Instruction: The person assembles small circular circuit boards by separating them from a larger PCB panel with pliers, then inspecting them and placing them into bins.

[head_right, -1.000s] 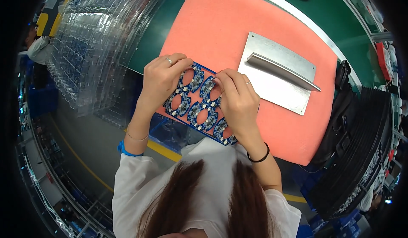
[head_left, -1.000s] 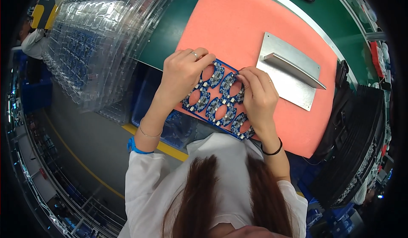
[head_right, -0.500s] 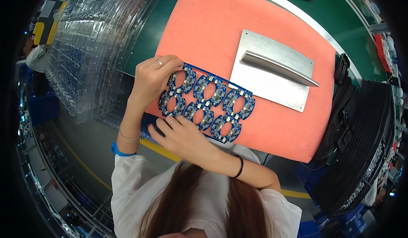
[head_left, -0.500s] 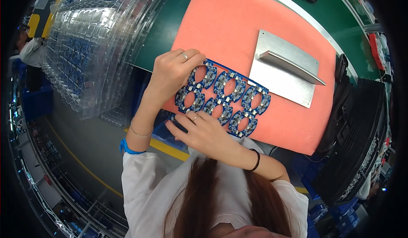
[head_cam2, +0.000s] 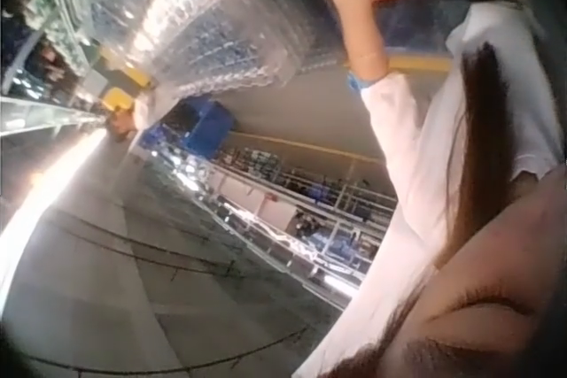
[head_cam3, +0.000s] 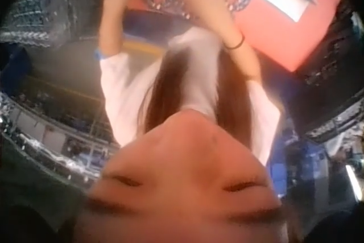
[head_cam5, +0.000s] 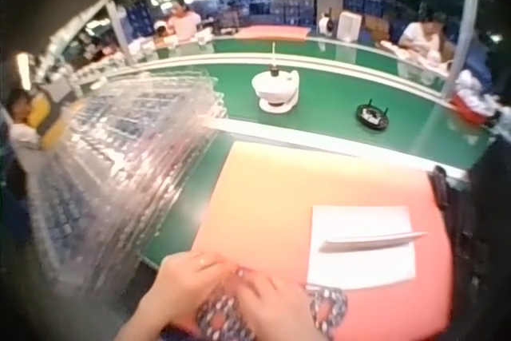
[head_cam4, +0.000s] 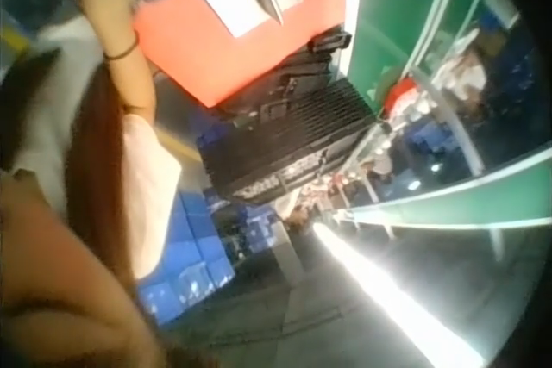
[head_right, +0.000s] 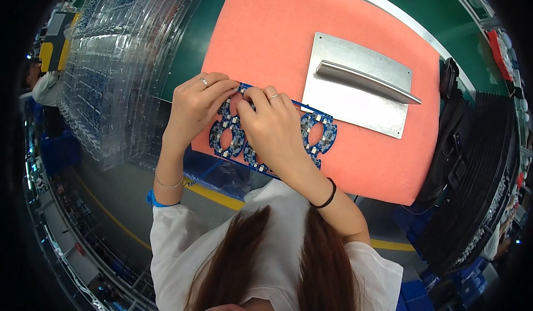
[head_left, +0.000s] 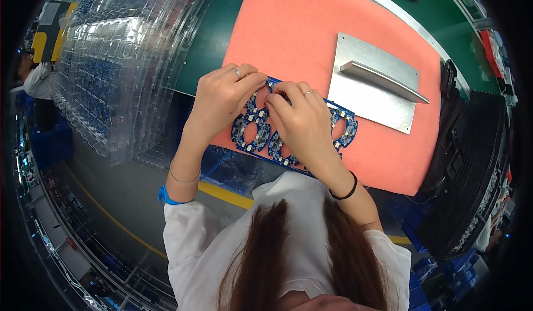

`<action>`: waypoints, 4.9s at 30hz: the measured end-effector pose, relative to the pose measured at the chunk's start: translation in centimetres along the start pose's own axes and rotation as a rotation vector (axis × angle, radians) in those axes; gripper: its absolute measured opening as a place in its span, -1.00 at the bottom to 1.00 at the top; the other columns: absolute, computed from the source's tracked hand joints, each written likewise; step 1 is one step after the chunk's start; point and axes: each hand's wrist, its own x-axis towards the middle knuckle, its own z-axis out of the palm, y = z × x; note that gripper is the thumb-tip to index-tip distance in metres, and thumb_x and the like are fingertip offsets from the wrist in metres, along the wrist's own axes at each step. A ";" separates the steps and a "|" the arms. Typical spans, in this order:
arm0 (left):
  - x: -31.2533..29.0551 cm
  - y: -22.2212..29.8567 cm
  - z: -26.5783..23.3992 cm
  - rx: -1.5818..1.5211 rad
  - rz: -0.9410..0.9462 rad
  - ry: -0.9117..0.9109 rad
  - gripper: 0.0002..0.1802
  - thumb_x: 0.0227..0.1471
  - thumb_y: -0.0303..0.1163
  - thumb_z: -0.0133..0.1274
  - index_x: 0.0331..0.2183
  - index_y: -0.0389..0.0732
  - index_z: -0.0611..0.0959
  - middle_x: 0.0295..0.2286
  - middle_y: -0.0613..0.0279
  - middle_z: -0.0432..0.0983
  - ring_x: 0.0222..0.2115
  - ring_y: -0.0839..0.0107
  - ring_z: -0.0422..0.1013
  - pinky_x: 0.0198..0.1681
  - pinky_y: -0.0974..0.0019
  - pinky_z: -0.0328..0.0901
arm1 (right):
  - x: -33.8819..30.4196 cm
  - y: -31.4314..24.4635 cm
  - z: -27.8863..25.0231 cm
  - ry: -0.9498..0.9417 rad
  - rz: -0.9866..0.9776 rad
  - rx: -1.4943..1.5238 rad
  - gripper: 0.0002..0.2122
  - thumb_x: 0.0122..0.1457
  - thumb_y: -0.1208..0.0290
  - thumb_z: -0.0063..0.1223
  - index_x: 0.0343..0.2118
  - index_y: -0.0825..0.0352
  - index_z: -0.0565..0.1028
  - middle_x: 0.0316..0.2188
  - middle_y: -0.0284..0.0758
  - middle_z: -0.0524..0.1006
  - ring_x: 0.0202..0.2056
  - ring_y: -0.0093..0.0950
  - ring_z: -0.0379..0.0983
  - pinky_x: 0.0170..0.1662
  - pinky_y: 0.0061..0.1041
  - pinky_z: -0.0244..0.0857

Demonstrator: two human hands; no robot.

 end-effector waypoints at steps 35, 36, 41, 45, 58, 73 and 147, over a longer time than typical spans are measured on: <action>-8.9 4.2 -2.4 -0.150 -0.624 0.260 -0.79 -0.19 -0.57 0.12 -0.36 -0.27 0.58 -0.36 0.15 0.45 -0.34 0.24 0.36 -0.28 0.31 0.26 | 5.4 1.9 2.0 -0.417 -0.336 0.157 -0.76 -0.16 0.57 -0.04 -0.32 0.35 0.41 -0.37 -0.29 0.38 -0.35 -0.33 0.43 -0.38 -0.39 0.35; -8.3 3.4 -1.9 -0.123 -0.590 0.262 -0.80 -0.19 -0.53 0.13 -0.38 -0.25 0.59 -0.39 0.20 0.43 -0.37 0.26 0.34 -0.31 0.31 0.25 | 5.4 1.8 2.2 -0.408 -0.336 0.173 -0.77 -0.14 0.56 -0.05 -0.33 0.35 0.40 -0.38 -0.29 0.38 -0.36 -0.32 0.43 -0.39 -0.39 0.34; -7.4 1.5 -0.1 -0.106 -0.554 0.236 -0.85 -0.20 -0.49 0.14 -0.43 -0.21 0.58 -0.43 0.25 0.42 -0.39 0.30 0.33 -0.33 0.28 0.23 | 5.1 0.6 1.8 -0.365 -0.277 0.243 -0.75 -0.17 0.61 -0.03 -0.33 0.35 0.38 -0.41 -0.29 0.38 -0.40 -0.29 0.42 -0.41 -0.41 0.34; -6.5 1.6 1.4 0.004 -0.597 0.274 -0.88 -0.21 -0.47 0.16 -0.49 -0.18 0.56 -0.46 0.29 0.42 -0.43 0.30 0.34 -0.34 0.27 0.21 | 2.8 -1.7 -0.8 -0.213 -0.365 0.200 -0.78 -0.21 0.57 0.01 -0.39 0.35 0.43 -0.46 -0.30 0.43 -0.48 -0.40 0.43 -0.49 -0.49 0.31; -4.3 5.7 4.4 0.117 -0.739 0.398 -0.88 -0.20 -0.53 0.16 -0.50 -0.27 0.55 -0.48 0.21 0.46 -0.56 0.36 0.37 -0.50 0.38 0.27 | -4.3 -0.8 -3.2 -0.258 -0.486 0.266 -0.74 -0.20 0.52 0.02 -0.34 0.38 0.44 -0.33 -0.35 0.43 -0.36 -0.52 0.39 -0.39 -0.59 0.29; -4.0 7.2 4.1 0.111 -0.754 0.368 -0.92 -0.11 -0.49 0.09 -0.49 -0.25 0.52 -0.52 0.20 0.42 -0.51 0.30 0.37 -0.39 0.29 0.24 | -0.6 6.8 -6.2 -0.333 -0.418 -0.057 -0.76 -0.26 0.52 0.03 -0.40 0.28 0.45 -0.31 -0.40 0.44 -0.34 -0.45 0.39 -0.30 -0.51 0.29; -14.3 -4.0 -5.5 0.097 -0.338 0.046 -0.89 -0.24 -0.57 0.12 -0.49 -0.24 0.59 -0.51 0.25 0.50 -0.41 0.34 0.44 -0.01 0.11 0.15 | -3.8 -8.0 9.3 -0.175 -0.062 0.212 -0.77 -0.19 0.55 0.19 -0.39 0.39 0.46 -0.37 -0.33 0.44 -0.32 -0.36 0.34 -0.29 -0.41 0.24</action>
